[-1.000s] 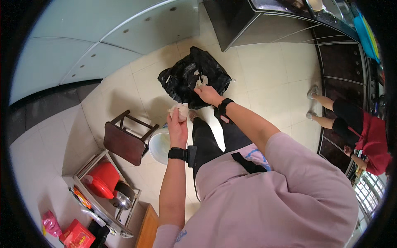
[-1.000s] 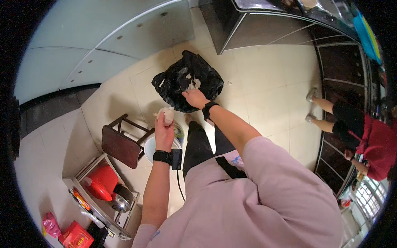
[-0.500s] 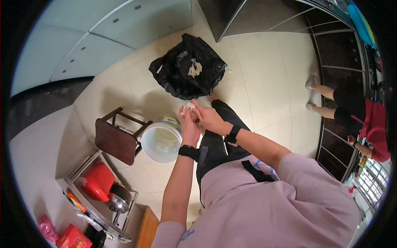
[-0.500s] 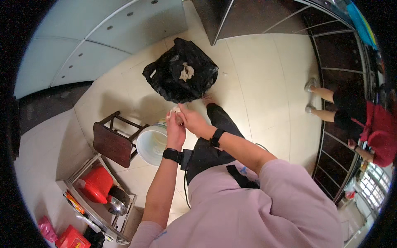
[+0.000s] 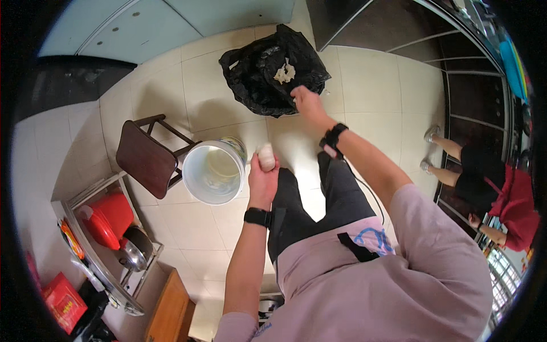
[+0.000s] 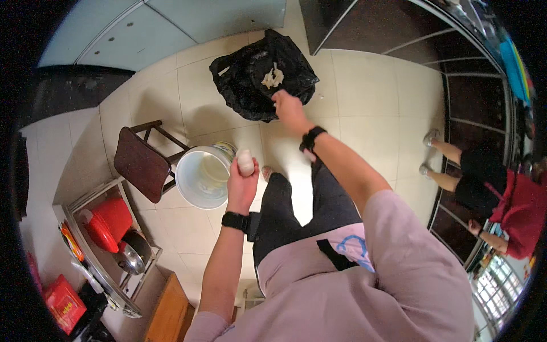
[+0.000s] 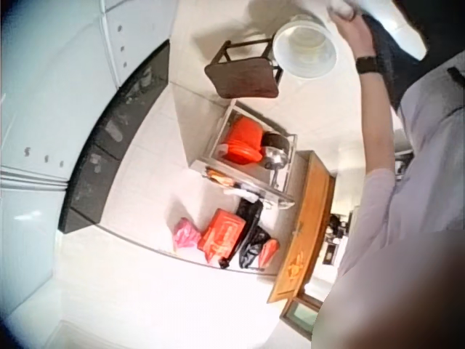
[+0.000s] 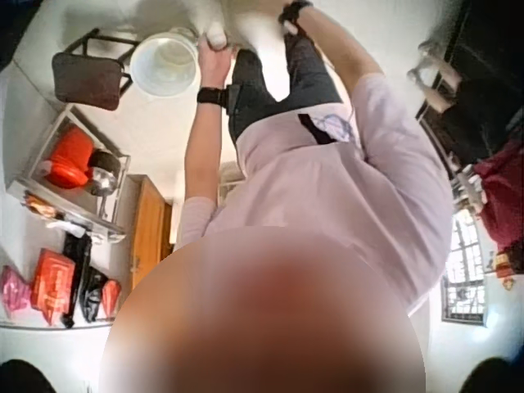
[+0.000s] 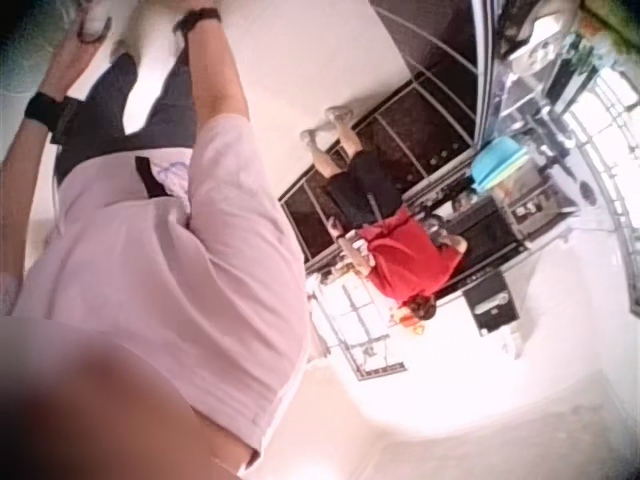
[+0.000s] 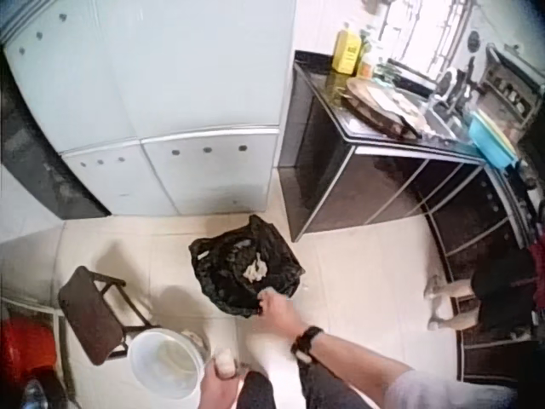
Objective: Peel several cloves of garlic by hand and discard the skins into a trash bag.
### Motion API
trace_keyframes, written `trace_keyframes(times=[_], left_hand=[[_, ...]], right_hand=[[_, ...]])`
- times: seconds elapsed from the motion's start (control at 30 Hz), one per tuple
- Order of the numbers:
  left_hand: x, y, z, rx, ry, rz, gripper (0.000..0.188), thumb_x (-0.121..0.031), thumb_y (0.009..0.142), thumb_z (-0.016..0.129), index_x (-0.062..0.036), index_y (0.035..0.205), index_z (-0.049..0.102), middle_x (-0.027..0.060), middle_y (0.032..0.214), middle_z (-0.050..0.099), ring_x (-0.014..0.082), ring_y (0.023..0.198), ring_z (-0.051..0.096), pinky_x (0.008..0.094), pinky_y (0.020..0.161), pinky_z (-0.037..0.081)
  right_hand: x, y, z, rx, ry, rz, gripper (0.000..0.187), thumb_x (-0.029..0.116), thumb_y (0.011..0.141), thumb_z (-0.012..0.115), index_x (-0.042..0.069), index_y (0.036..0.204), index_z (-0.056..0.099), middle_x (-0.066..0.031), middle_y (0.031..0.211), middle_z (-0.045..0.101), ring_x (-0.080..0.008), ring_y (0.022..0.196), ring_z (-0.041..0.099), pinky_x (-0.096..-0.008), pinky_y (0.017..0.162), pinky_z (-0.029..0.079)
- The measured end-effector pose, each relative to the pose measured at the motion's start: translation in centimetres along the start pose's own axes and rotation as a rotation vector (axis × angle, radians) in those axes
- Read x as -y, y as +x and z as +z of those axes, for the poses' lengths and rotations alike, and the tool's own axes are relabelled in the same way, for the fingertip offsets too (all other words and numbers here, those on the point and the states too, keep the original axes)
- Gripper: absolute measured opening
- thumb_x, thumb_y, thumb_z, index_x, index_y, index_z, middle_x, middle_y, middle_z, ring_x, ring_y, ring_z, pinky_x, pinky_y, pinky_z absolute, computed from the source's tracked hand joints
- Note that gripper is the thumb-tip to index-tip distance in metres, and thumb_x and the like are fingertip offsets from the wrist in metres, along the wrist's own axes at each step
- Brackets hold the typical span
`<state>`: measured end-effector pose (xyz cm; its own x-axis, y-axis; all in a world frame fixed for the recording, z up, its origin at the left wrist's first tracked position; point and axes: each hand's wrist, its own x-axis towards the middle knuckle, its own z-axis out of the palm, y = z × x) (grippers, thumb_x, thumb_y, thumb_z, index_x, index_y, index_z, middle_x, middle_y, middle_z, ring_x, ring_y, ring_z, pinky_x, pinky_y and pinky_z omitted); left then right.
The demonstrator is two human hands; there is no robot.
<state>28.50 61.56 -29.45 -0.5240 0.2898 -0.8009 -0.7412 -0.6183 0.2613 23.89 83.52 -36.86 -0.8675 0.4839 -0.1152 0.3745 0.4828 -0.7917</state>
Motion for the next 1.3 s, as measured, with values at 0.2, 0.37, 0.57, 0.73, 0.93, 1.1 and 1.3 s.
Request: trace_keyframes(times=[0.2,0.37,0.57,0.73,0.93,1.1,1.3], left_hand=[[3.0,-0.7,-3.5,-0.155,-0.009,0.041,0.03,-0.029,0.094,0.046,-0.0061,0.113,0.049,0.0075,0.1,0.055,0.0183,0.087,0.053,0.0294,0.077,0.045],[7.1,0.6,-4.5,-0.246,0.003,0.052,0.033,-0.031,0.095,0.042,-0.0044,0.114,0.048,0.0106,0.098,0.054,0.0209,0.089,0.051,0.0304,0.081,0.044],[11.8,4.5,-5.2,-0.12,0.219,0.065,0.033,-0.03,0.097,0.039,-0.0089,0.122,0.044,0.0066,0.106,0.054,0.0168,0.083,0.053,0.0296,0.074,0.045],[14.0,10.6,-7.9,-0.039,0.512,-0.012,0.035,-0.027,0.097,0.039,-0.0092,0.127,0.04,0.0084,0.115,0.05,0.0175,0.098,0.051,0.0313,0.078,0.046],[13.2,16.8,-11.1,-0.041,0.507,0.014,0.035,-0.024,0.098,0.036,-0.0066,0.128,0.039,0.0095,0.111,0.05,0.0179,0.094,0.053,0.0299,0.077,0.048],[12.7,20.9,-12.6,-0.068,0.501,0.118,0.04,-0.033,0.096,0.04,-0.0064,0.125,0.04,0.007,0.105,0.053,0.0158,0.087,0.055,0.0297,0.073,0.047],[11.3,19.1,-14.9,0.102,0.521,0.133,0.041,-0.025,0.096,0.038,-0.0046,0.131,0.033,0.0087,0.113,0.051,0.0174,0.102,0.052,0.0328,0.088,0.044]], right_hand=[[-5.5,9.6,1.3,0.322,-0.115,0.123,0.037,0.03,0.09,0.044,0.001,0.11,0.056,-0.0218,0.111,0.057,-0.0354,0.097,0.058,-0.0393,0.081,0.046],[-10.8,10.4,-1.3,0.22,-0.119,0.078,0.039,0.026,0.09,0.048,-0.001,0.118,0.054,-0.0197,0.108,0.061,-0.0308,0.09,0.061,-0.034,0.082,0.047],[-25.9,8.3,-8.5,0.108,-0.094,0.321,0.029,0.024,0.083,0.054,0.006,0.103,0.064,-0.0156,0.101,0.063,-0.0319,0.096,0.059,-0.0367,0.084,0.046],[-40.2,8.1,-5.5,0.227,-0.39,0.325,0.037,0.027,0.079,0.063,0.006,0.11,0.06,-0.0173,0.098,0.064,-0.0287,0.092,0.061,-0.0367,0.082,0.048],[-50.7,10.7,5.3,0.336,-0.478,0.342,0.056,0.024,0.078,0.065,0.01,0.127,0.044,-0.0225,0.111,0.056,-0.0351,0.101,0.055,-0.0404,0.089,0.044],[-54.8,12.3,8.8,0.206,-0.38,-0.073,0.025,0.015,0.082,0.053,0.006,0.104,0.058,-0.0186,0.092,0.062,-0.0328,0.082,0.06,-0.0409,0.077,0.048],[-42.6,3.6,21.0,1.036,-0.282,-0.219,0.024,0.024,0.085,0.054,0.004,0.099,0.056,-0.0163,0.088,0.059,-0.0278,0.08,0.057,-0.0408,0.074,0.045]])
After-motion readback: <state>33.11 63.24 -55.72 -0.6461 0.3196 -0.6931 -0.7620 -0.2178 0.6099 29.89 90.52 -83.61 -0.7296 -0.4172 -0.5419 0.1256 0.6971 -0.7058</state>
